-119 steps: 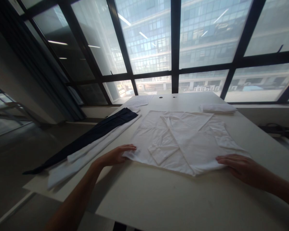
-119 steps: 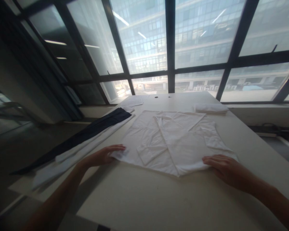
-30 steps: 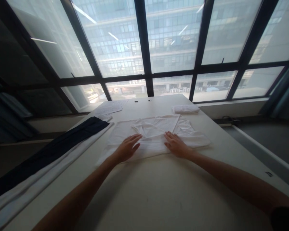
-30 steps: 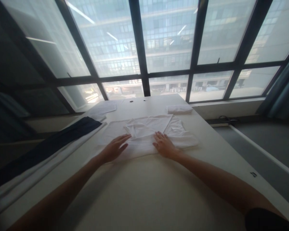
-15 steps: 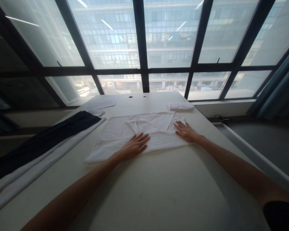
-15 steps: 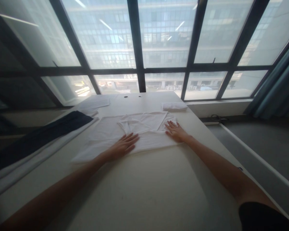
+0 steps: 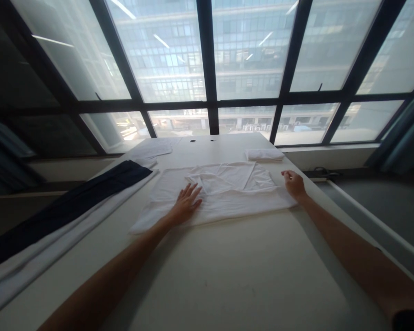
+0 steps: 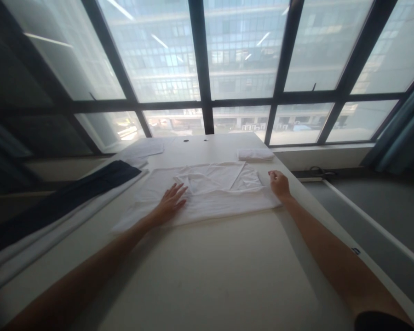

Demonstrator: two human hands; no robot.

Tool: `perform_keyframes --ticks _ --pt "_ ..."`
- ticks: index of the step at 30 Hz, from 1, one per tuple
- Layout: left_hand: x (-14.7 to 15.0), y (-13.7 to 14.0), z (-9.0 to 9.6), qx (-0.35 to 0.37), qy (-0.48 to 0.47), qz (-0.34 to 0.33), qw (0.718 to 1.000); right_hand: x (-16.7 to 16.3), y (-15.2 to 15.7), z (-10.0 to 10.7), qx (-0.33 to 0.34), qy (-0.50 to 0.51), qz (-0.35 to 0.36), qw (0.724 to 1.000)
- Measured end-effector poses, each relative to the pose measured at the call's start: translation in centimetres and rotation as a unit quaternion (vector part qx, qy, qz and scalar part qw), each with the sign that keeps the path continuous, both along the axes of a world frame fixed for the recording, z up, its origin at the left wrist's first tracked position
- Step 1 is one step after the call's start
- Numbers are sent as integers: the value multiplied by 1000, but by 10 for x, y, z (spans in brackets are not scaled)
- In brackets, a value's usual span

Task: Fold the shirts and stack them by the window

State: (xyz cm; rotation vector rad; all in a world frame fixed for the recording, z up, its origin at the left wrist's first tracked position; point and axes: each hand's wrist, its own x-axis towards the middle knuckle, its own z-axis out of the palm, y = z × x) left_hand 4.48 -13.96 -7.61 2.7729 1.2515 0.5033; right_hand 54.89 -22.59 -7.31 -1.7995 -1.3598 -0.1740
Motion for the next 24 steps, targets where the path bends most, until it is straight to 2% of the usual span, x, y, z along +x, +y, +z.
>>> perform_keyframes --ticks 2,5,8,10,13,17,24 --pt "-33 7 3 6 22 34 999 -11 -2 3 -19 -62 31 997" --pt "-92 10 8 29 28 96 995 -37 -5 9 -74 -174 94 977" --pt "-141 9 11 25 14 147 989 -65 -7 16 -122 -200 184 955" --pt "-161 9 12 14 -6 165 986 -80 -8 19 -142 -192 231 943" --pt "-170 14 13 -21 -62 175 982 -92 -9 22 -153 -165 265 938" --pt "-162 17 17 -63 -136 201 968 -95 -8 19 -158 -114 290 937" --pt "-157 15 21 -51 -121 205 970 -96 -2 12 -175 -92 285 938"
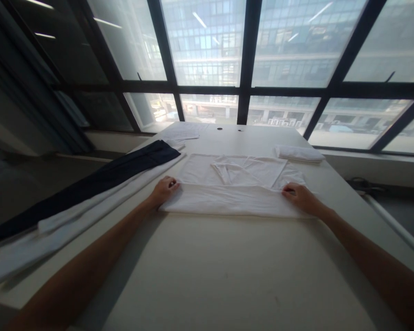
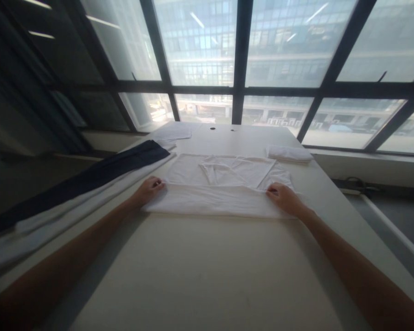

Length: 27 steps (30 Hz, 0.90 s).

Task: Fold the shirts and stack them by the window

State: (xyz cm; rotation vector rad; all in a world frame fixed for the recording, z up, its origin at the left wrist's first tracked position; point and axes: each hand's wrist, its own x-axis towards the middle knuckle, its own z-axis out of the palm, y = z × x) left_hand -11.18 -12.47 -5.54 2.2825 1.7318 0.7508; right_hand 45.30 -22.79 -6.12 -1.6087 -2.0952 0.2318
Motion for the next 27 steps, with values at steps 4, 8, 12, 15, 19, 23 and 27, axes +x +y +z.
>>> perform_keyframes --ticks 4,8,12,15,19,23,27 --pt "0 0 1 -2 21 -1 1000 -3 0 0 44 -14 -8 999" --pt "1 0 -3 14 63 -10 998 -8 1 -2 86 -41 -41 995" --pt "-2 0 -6 38 104 8 994 -9 1 -9 87 -90 -51 991" --pt "5 -4 3 90 105 12 990 -12 -1 -11 138 -91 -64 984" --pt "59 -29 20 136 108 -76 982 -48 -3 -5 172 -72 -33 982" --pt "147 -62 14 64 130 -250 957 -121 -2 1 123 -70 56 988" --pt "188 -75 -2 27 161 -325 931 -168 3 -6 37 -92 118 988"
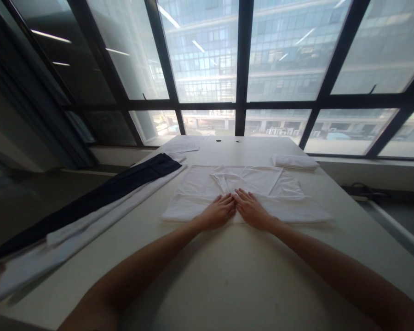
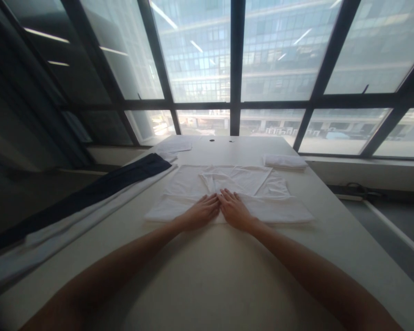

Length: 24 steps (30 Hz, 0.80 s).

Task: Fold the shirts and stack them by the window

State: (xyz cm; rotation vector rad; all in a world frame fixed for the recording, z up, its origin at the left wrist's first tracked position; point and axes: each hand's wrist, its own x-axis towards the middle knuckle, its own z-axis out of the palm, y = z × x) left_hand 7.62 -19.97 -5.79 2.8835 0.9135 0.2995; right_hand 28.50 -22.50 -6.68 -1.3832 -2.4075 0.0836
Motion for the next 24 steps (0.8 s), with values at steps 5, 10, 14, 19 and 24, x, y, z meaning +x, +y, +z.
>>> perform_keyframes --ticks 5,10,14,19,24 --pt "-23 12 -4 -24 44 3 999 20 6 -11 -46 -47 11 998" --pt "-50 33 -2 -24 86 38 995 61 6 -13 -47 -80 -7 996" --pt "-72 45 -1 9 106 65 992 94 3 -16 -57 -98 -57 992" --pt "-110 57 -3 8 110 112 988 143 -1 -22 -50 -127 -131 982" --pt "-141 69 -10 18 111 145 983 183 -5 -23 -37 -155 -200 967"
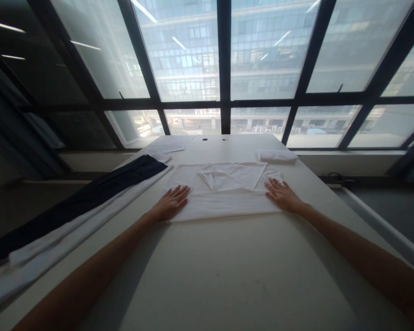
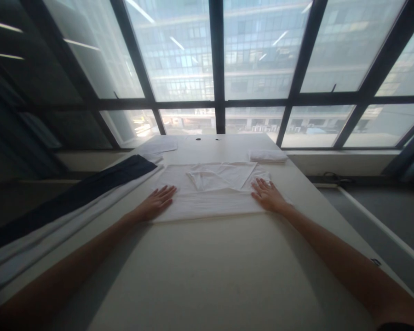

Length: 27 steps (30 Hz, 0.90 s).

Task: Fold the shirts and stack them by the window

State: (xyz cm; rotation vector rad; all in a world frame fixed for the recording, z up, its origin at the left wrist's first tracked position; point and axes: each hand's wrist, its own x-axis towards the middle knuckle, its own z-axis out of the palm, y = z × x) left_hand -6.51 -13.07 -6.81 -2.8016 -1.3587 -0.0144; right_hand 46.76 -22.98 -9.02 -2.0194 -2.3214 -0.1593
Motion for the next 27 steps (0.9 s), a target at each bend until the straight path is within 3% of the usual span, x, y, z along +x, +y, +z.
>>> perform_keyframes --ticks 9,12,16,22,27 --pt "-9 7 -7 37 -4 -9 999 40 -7 -6 -4 56 -171 984" --pt "-7 4 -3 48 -26 -1 998 40 -10 -5 62 66 -204 975" --pt "4 -5 1 79 -65 -24 994 18 -12 4 173 53 -126 976" --pt "23 -14 -4 32 -41 -51 997 -7 -7 7 46 88 -37 994" --pt "22 -12 -7 25 -37 -49 998 -13 -15 10 26 108 45 993"
